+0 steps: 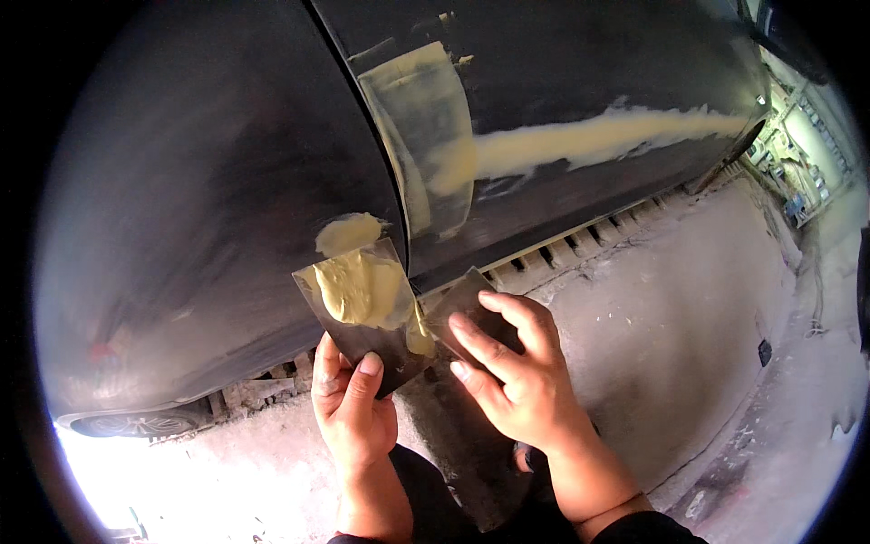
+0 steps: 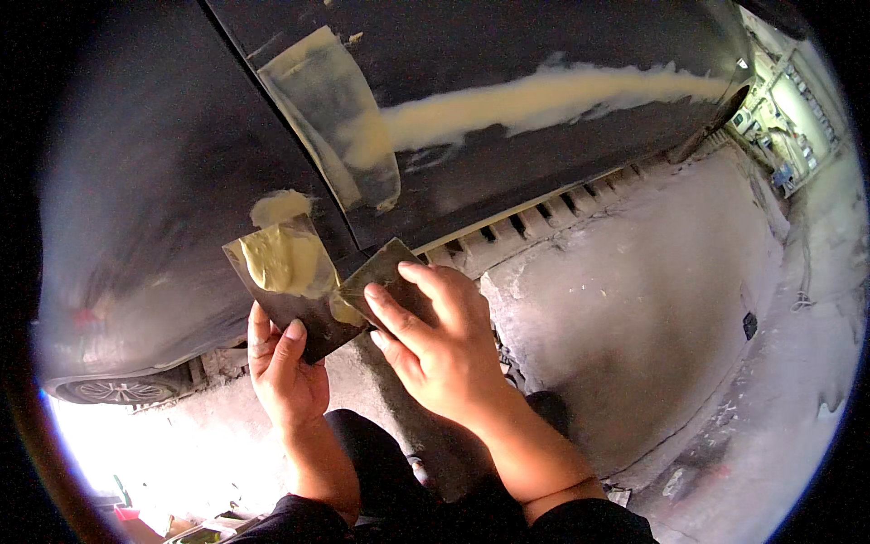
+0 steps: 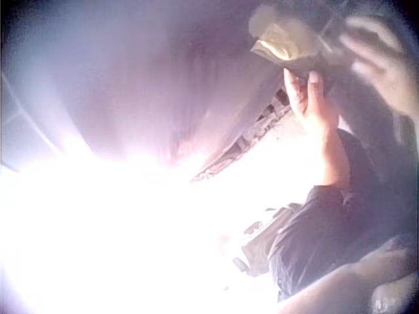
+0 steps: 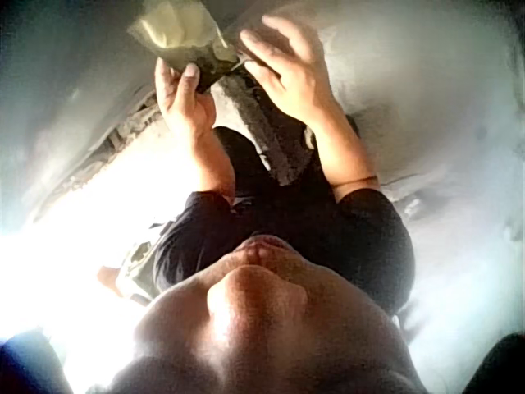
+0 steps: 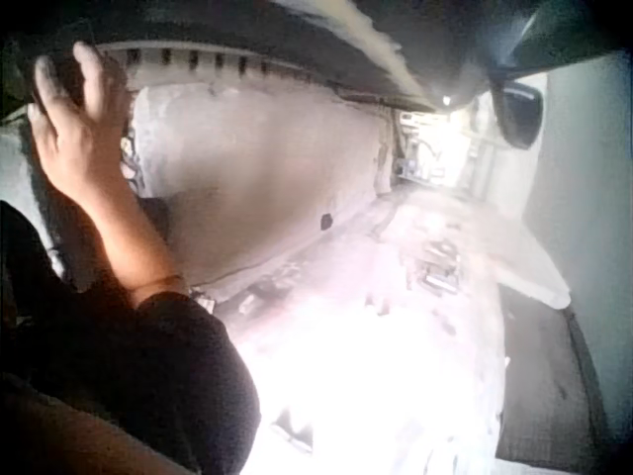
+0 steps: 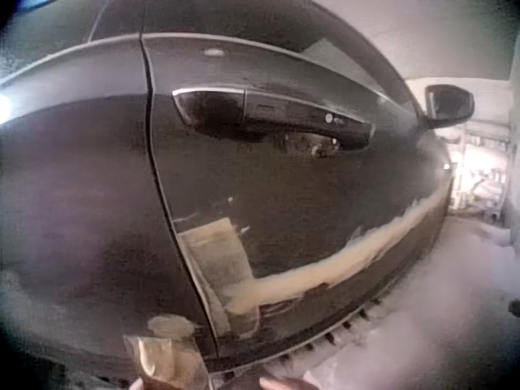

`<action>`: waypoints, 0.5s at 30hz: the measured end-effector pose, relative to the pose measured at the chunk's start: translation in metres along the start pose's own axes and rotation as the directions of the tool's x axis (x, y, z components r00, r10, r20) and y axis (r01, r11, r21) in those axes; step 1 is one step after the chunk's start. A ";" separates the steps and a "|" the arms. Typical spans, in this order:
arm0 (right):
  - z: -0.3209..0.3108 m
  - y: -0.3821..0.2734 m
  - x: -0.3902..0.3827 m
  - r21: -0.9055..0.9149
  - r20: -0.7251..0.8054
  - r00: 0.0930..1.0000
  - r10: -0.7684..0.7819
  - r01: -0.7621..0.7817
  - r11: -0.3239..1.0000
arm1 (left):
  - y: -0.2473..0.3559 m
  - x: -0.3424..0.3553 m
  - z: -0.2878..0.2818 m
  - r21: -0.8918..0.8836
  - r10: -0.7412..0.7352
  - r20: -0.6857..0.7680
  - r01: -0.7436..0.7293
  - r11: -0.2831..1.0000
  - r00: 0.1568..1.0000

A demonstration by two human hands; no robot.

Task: The person applies body filler putty to a car door using a metal spreader, smoothing the material over a sanded section of the panel.

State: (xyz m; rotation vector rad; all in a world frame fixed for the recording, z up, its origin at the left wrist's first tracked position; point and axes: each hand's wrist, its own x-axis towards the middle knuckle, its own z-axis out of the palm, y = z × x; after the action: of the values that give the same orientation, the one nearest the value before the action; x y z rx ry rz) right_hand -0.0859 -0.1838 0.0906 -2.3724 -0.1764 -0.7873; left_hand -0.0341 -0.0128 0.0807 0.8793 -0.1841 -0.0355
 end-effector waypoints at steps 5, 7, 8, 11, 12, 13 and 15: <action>-0.002 -0.009 -0.008 -0.139 0.155 0.988 -0.022 0.044 0.989 | -0.001 -0.004 -0.005 0.066 0.024 0.034 -0.026 0.997 0.999; -0.006 0.008 -0.008 -0.109 0.150 0.989 0.016 0.001 0.994 | 0.002 -0.003 -0.017 0.002 0.082 0.082 -0.082 0.997 0.993; -0.013 0.014 -0.002 -0.127 0.069 0.997 0.037 -0.028 0.991 | 0.005 -0.004 -0.013 -0.006 0.127 0.071 -0.127 0.992 0.989; -0.031 0.025 0.030 -0.223 -0.163 0.986 0.013 -0.050 0.974 | 0.008 -0.003 -0.014 -0.008 0.178 0.039 -0.177 0.984 0.983; -0.036 0.023 0.043 -0.278 -0.176 0.984 -0.004 -0.046 0.960 | 0.009 -0.004 -0.015 -0.012 0.175 0.025 -0.175 0.985 0.984; -0.040 0.022 0.055 -0.337 -0.188 0.982 -0.025 -0.041 0.941 | 0.010 -0.003 -0.015 -0.022 0.173 0.014 -0.172 0.985 0.985; -0.045 0.024 0.075 -0.415 -0.172 0.984 -0.041 -0.035 0.909 | 0.011 -0.003 -0.018 -0.023 0.154 -0.009 -0.154 0.988 0.988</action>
State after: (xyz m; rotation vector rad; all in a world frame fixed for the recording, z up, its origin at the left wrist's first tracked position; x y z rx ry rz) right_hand -0.0396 -0.2348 0.1497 -2.6771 0.0725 -1.1266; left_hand -0.0347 0.0086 0.0777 0.8394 -0.2438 0.1094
